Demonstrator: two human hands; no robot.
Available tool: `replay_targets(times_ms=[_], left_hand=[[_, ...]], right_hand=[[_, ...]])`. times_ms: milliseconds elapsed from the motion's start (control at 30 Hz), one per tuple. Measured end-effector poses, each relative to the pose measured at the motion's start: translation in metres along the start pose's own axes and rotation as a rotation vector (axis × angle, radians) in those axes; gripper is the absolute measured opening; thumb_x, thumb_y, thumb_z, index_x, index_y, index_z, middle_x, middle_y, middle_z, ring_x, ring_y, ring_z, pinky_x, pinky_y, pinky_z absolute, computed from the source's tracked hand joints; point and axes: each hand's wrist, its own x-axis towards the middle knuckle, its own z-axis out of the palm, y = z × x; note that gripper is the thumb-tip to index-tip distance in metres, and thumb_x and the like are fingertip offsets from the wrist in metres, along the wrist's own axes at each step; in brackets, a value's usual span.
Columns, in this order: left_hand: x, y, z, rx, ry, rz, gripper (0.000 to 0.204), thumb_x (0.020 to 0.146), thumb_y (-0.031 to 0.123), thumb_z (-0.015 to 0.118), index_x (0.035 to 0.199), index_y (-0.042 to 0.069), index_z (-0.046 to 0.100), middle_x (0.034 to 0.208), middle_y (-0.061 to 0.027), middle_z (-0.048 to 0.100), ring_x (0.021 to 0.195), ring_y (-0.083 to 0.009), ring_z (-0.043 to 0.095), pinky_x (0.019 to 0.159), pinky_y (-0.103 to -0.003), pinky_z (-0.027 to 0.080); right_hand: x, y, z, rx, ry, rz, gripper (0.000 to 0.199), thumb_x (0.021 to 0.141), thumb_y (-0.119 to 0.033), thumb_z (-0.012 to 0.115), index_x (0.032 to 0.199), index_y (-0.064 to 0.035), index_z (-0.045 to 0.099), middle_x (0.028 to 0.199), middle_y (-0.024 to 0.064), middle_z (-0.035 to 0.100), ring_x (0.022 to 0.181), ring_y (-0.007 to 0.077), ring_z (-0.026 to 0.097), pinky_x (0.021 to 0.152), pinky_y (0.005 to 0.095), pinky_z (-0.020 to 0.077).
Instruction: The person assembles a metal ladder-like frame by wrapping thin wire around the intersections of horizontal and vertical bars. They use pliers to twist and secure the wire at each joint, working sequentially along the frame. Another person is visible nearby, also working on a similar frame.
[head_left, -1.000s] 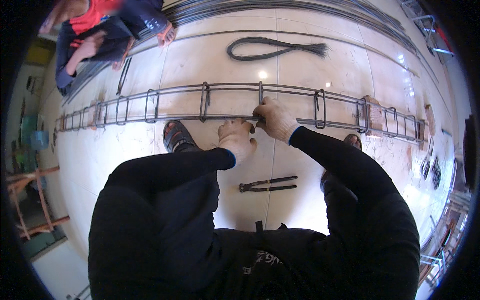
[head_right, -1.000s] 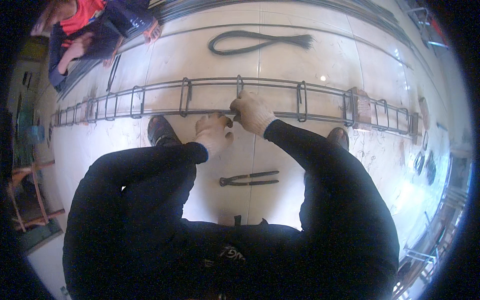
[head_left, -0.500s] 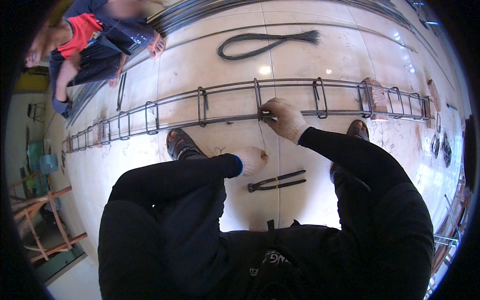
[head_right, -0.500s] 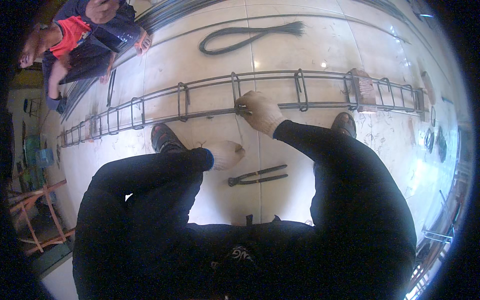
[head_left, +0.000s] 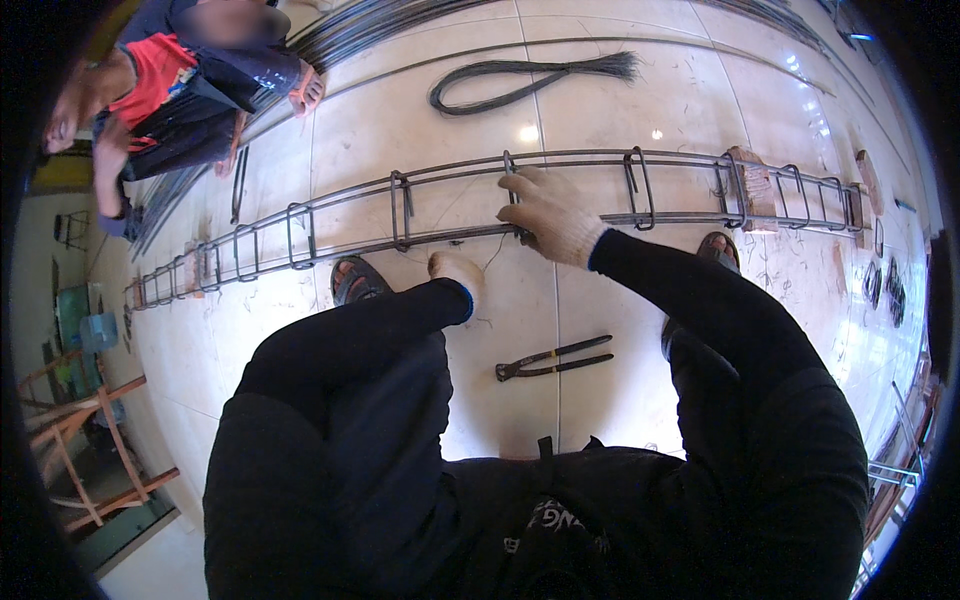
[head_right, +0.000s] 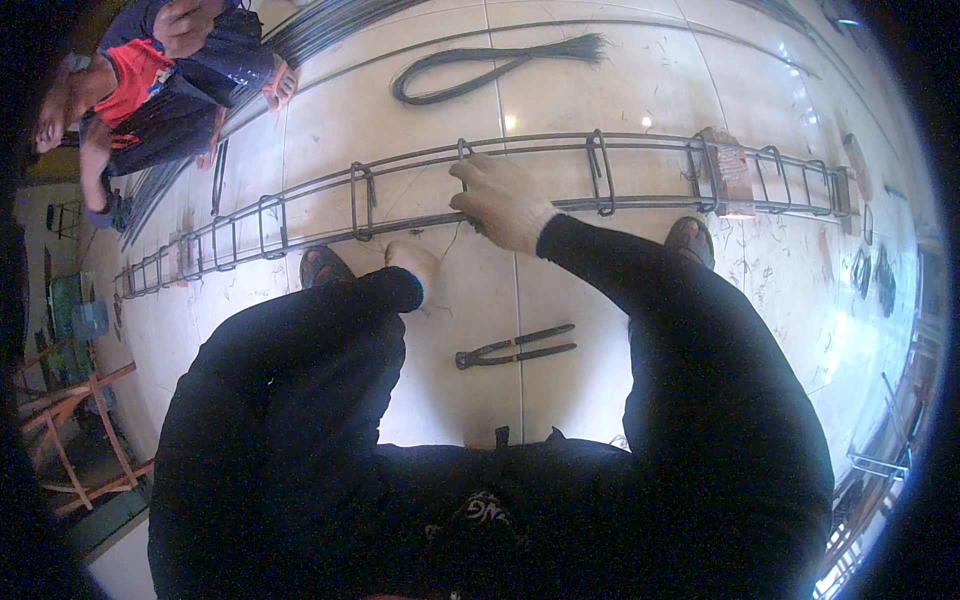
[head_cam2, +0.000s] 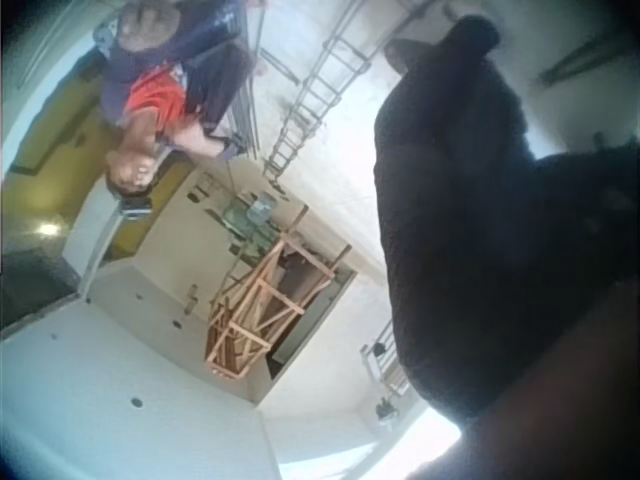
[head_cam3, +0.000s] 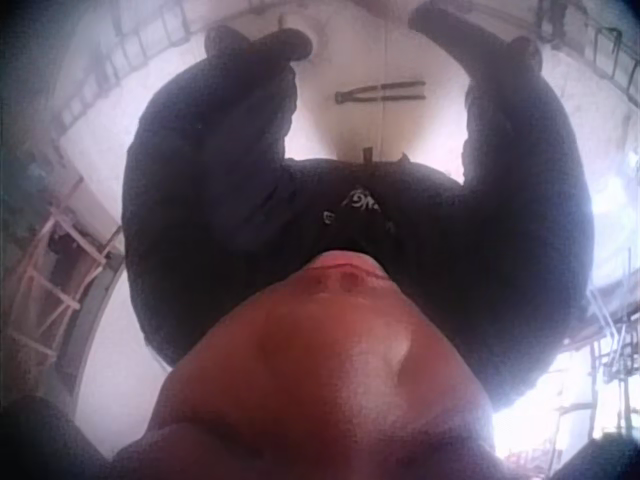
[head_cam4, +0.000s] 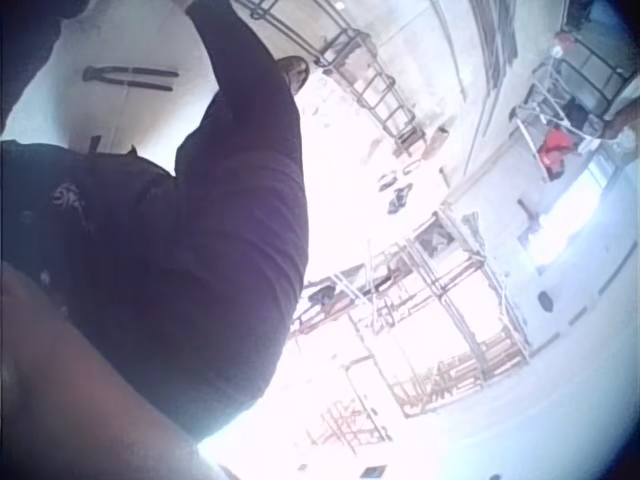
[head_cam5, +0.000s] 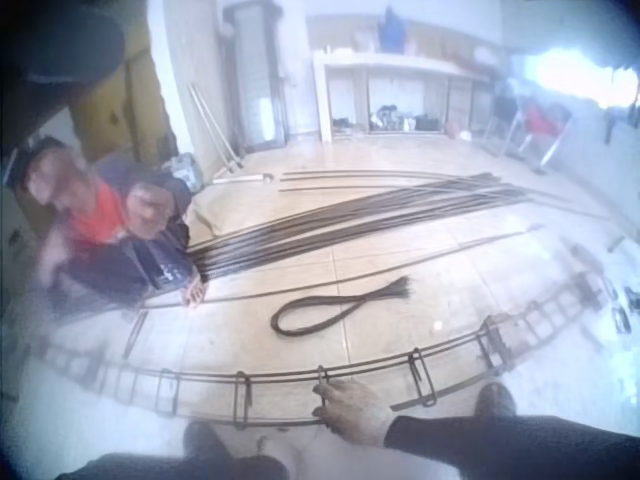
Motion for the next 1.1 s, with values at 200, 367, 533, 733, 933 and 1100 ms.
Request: replay_targets(times_ms=[200, 367, 533, 733, 933, 1100], left_hand=[[0.003, -0.002, -0.005, 0.034, -0.016, 0.041, 0.025, 0.092, 0.018, 0.066, 0.11, 0.016, 0.083, 0.108, -0.0043, 0.081, 0.095, -0.0267, 0.077, 0.063, -0.048, 0.053], [0.004, -0.011, -0.011, 0.019, -0.038, 0.12, 0.027, 0.094, 0.019, 0.065, 0.114, 0.014, 0.082, 0.115, -0.0071, 0.08, 0.101, -0.0288, 0.078, 0.065, -0.053, 0.056], [0.011, -0.017, -0.012, 0.0, -0.095, 0.182, 0.029, 0.095, 0.021, 0.063, 0.117, 0.012, 0.081, 0.121, -0.0092, 0.079, 0.106, -0.0287, 0.077, 0.068, -0.057, 0.058], [-0.012, -0.01, -0.02, -0.392, -0.002, 0.151, 0.041, 0.097, 0.037, 0.065, 0.117, 0.004, 0.079, 0.115, -0.0189, 0.078, 0.109, -0.0356, 0.075, 0.088, -0.047, 0.06], [-0.033, 0.012, -0.017, -1.109, 0.216, -0.039, 0.065, 0.093, 0.047, 0.07, 0.137, -0.001, 0.063, 0.12, -0.0253, 0.074, 0.114, -0.0396, 0.071, 0.1, -0.046, 0.055], [-0.03, 0.016, -0.034, -1.044, 0.363, -0.103, 0.062, 0.096, 0.045, 0.067, 0.139, 0.0, 0.062, 0.118, -0.025, 0.073, 0.118, -0.0361, 0.069, 0.1, -0.045, 0.054]], right_hand=[[0.018, 0.018, 0.001, -0.019, -0.21, -0.151, 0.031, 0.071, -0.012, 0.086, 0.102, -0.0112, 0.08, 0.133, 0.0121, 0.064, 0.132, 0.034, 0.056, 0.108, 0.0452, 0.0499], [0.01, 0.024, 0.008, 0.035, -0.018, -0.223, 0.014, 0.076, -0.014, 0.082, 0.089, -0.0106, 0.078, 0.116, 0.0082, 0.069, 0.12, 0.0302, 0.061, 0.101, 0.0449, 0.053], [0.022, 0.023, 0.005, -0.025, -0.19, -0.247, 0.018, 0.073, -0.017, 0.084, 0.088, -0.0113, 0.075, 0.104, 0.0038, 0.069, 0.113, 0.0277, 0.063, 0.099, 0.0437, 0.0522], [0.029, 0.018, -0.005, -0.182, -0.263, -0.292, 0.015, 0.072, -0.023, 0.083, 0.082, -0.015, 0.075, 0.091, 0.001, 0.067, 0.104, 0.0227, 0.063, 0.1, 0.0403, 0.0478], [0.037, 0.02, -0.002, -0.268, -0.307, -0.346, 0.01, 0.076, -0.025, 0.079, 0.079, -0.0163, 0.075, 0.089, 0.0009, 0.068, 0.102, 0.021, 0.063, 0.103, 0.0388, 0.0443], [0.036, 0.022, 0.006, -0.316, -0.304, -0.323, 0.017, 0.076, -0.031, 0.084, 0.084, -0.0168, 0.078, 0.091, 0.0007, 0.071, 0.104, 0.0213, 0.065, 0.101, 0.0395, 0.0459]])
